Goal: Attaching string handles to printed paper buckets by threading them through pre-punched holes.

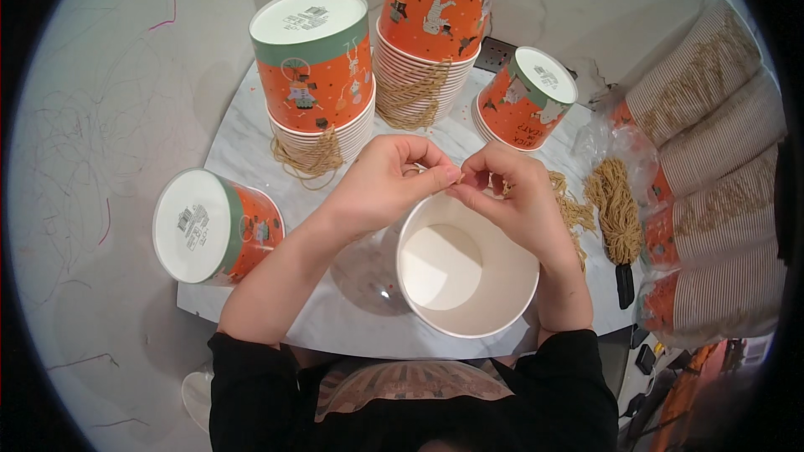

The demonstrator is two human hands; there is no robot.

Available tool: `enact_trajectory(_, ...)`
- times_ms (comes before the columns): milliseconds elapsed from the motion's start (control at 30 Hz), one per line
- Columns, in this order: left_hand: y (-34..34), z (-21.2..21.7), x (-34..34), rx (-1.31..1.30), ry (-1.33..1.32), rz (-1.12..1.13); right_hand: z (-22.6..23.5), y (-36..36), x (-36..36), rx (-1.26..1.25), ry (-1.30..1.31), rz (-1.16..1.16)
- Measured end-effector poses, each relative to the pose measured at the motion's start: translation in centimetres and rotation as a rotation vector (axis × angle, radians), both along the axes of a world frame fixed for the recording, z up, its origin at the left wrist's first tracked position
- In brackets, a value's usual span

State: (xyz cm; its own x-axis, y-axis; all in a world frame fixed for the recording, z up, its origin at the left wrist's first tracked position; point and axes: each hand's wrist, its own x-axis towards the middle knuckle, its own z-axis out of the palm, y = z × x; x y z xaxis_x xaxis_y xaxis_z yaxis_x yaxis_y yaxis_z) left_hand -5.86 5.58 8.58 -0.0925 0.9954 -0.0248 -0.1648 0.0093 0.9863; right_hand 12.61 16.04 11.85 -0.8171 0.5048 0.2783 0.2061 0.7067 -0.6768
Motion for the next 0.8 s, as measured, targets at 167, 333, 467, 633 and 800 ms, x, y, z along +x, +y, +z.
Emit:
enact_trajectory(167,-0.2,0.7,-0.6,-0.008,0.097,0.063,0.0,0.2,0.3,0.008,-0.016,0.006)
enact_trajectory(333,-0.4,1.1,-1.2,0.001,0.133,0.059,0.0,0.4,0.5,0.011,0.036,0.046)
enact_trajectory(467,-0.6,1.2,-1.1,-0.018,0.064,0.045,0.6,0.4,0.6,-0.033,-0.026,0.034)
enact_trajectory(633,-0.6,1.1,-1.3,-0.039,0.093,0.034,0.6,0.5,0.6,-0.088,-0.058,0.164)
enact_trajectory(800,-0.6,1.1,-0.7,-0.028,0.206,0.073,0.5,1.1,0.9,-0.033,-0.084,0.241)
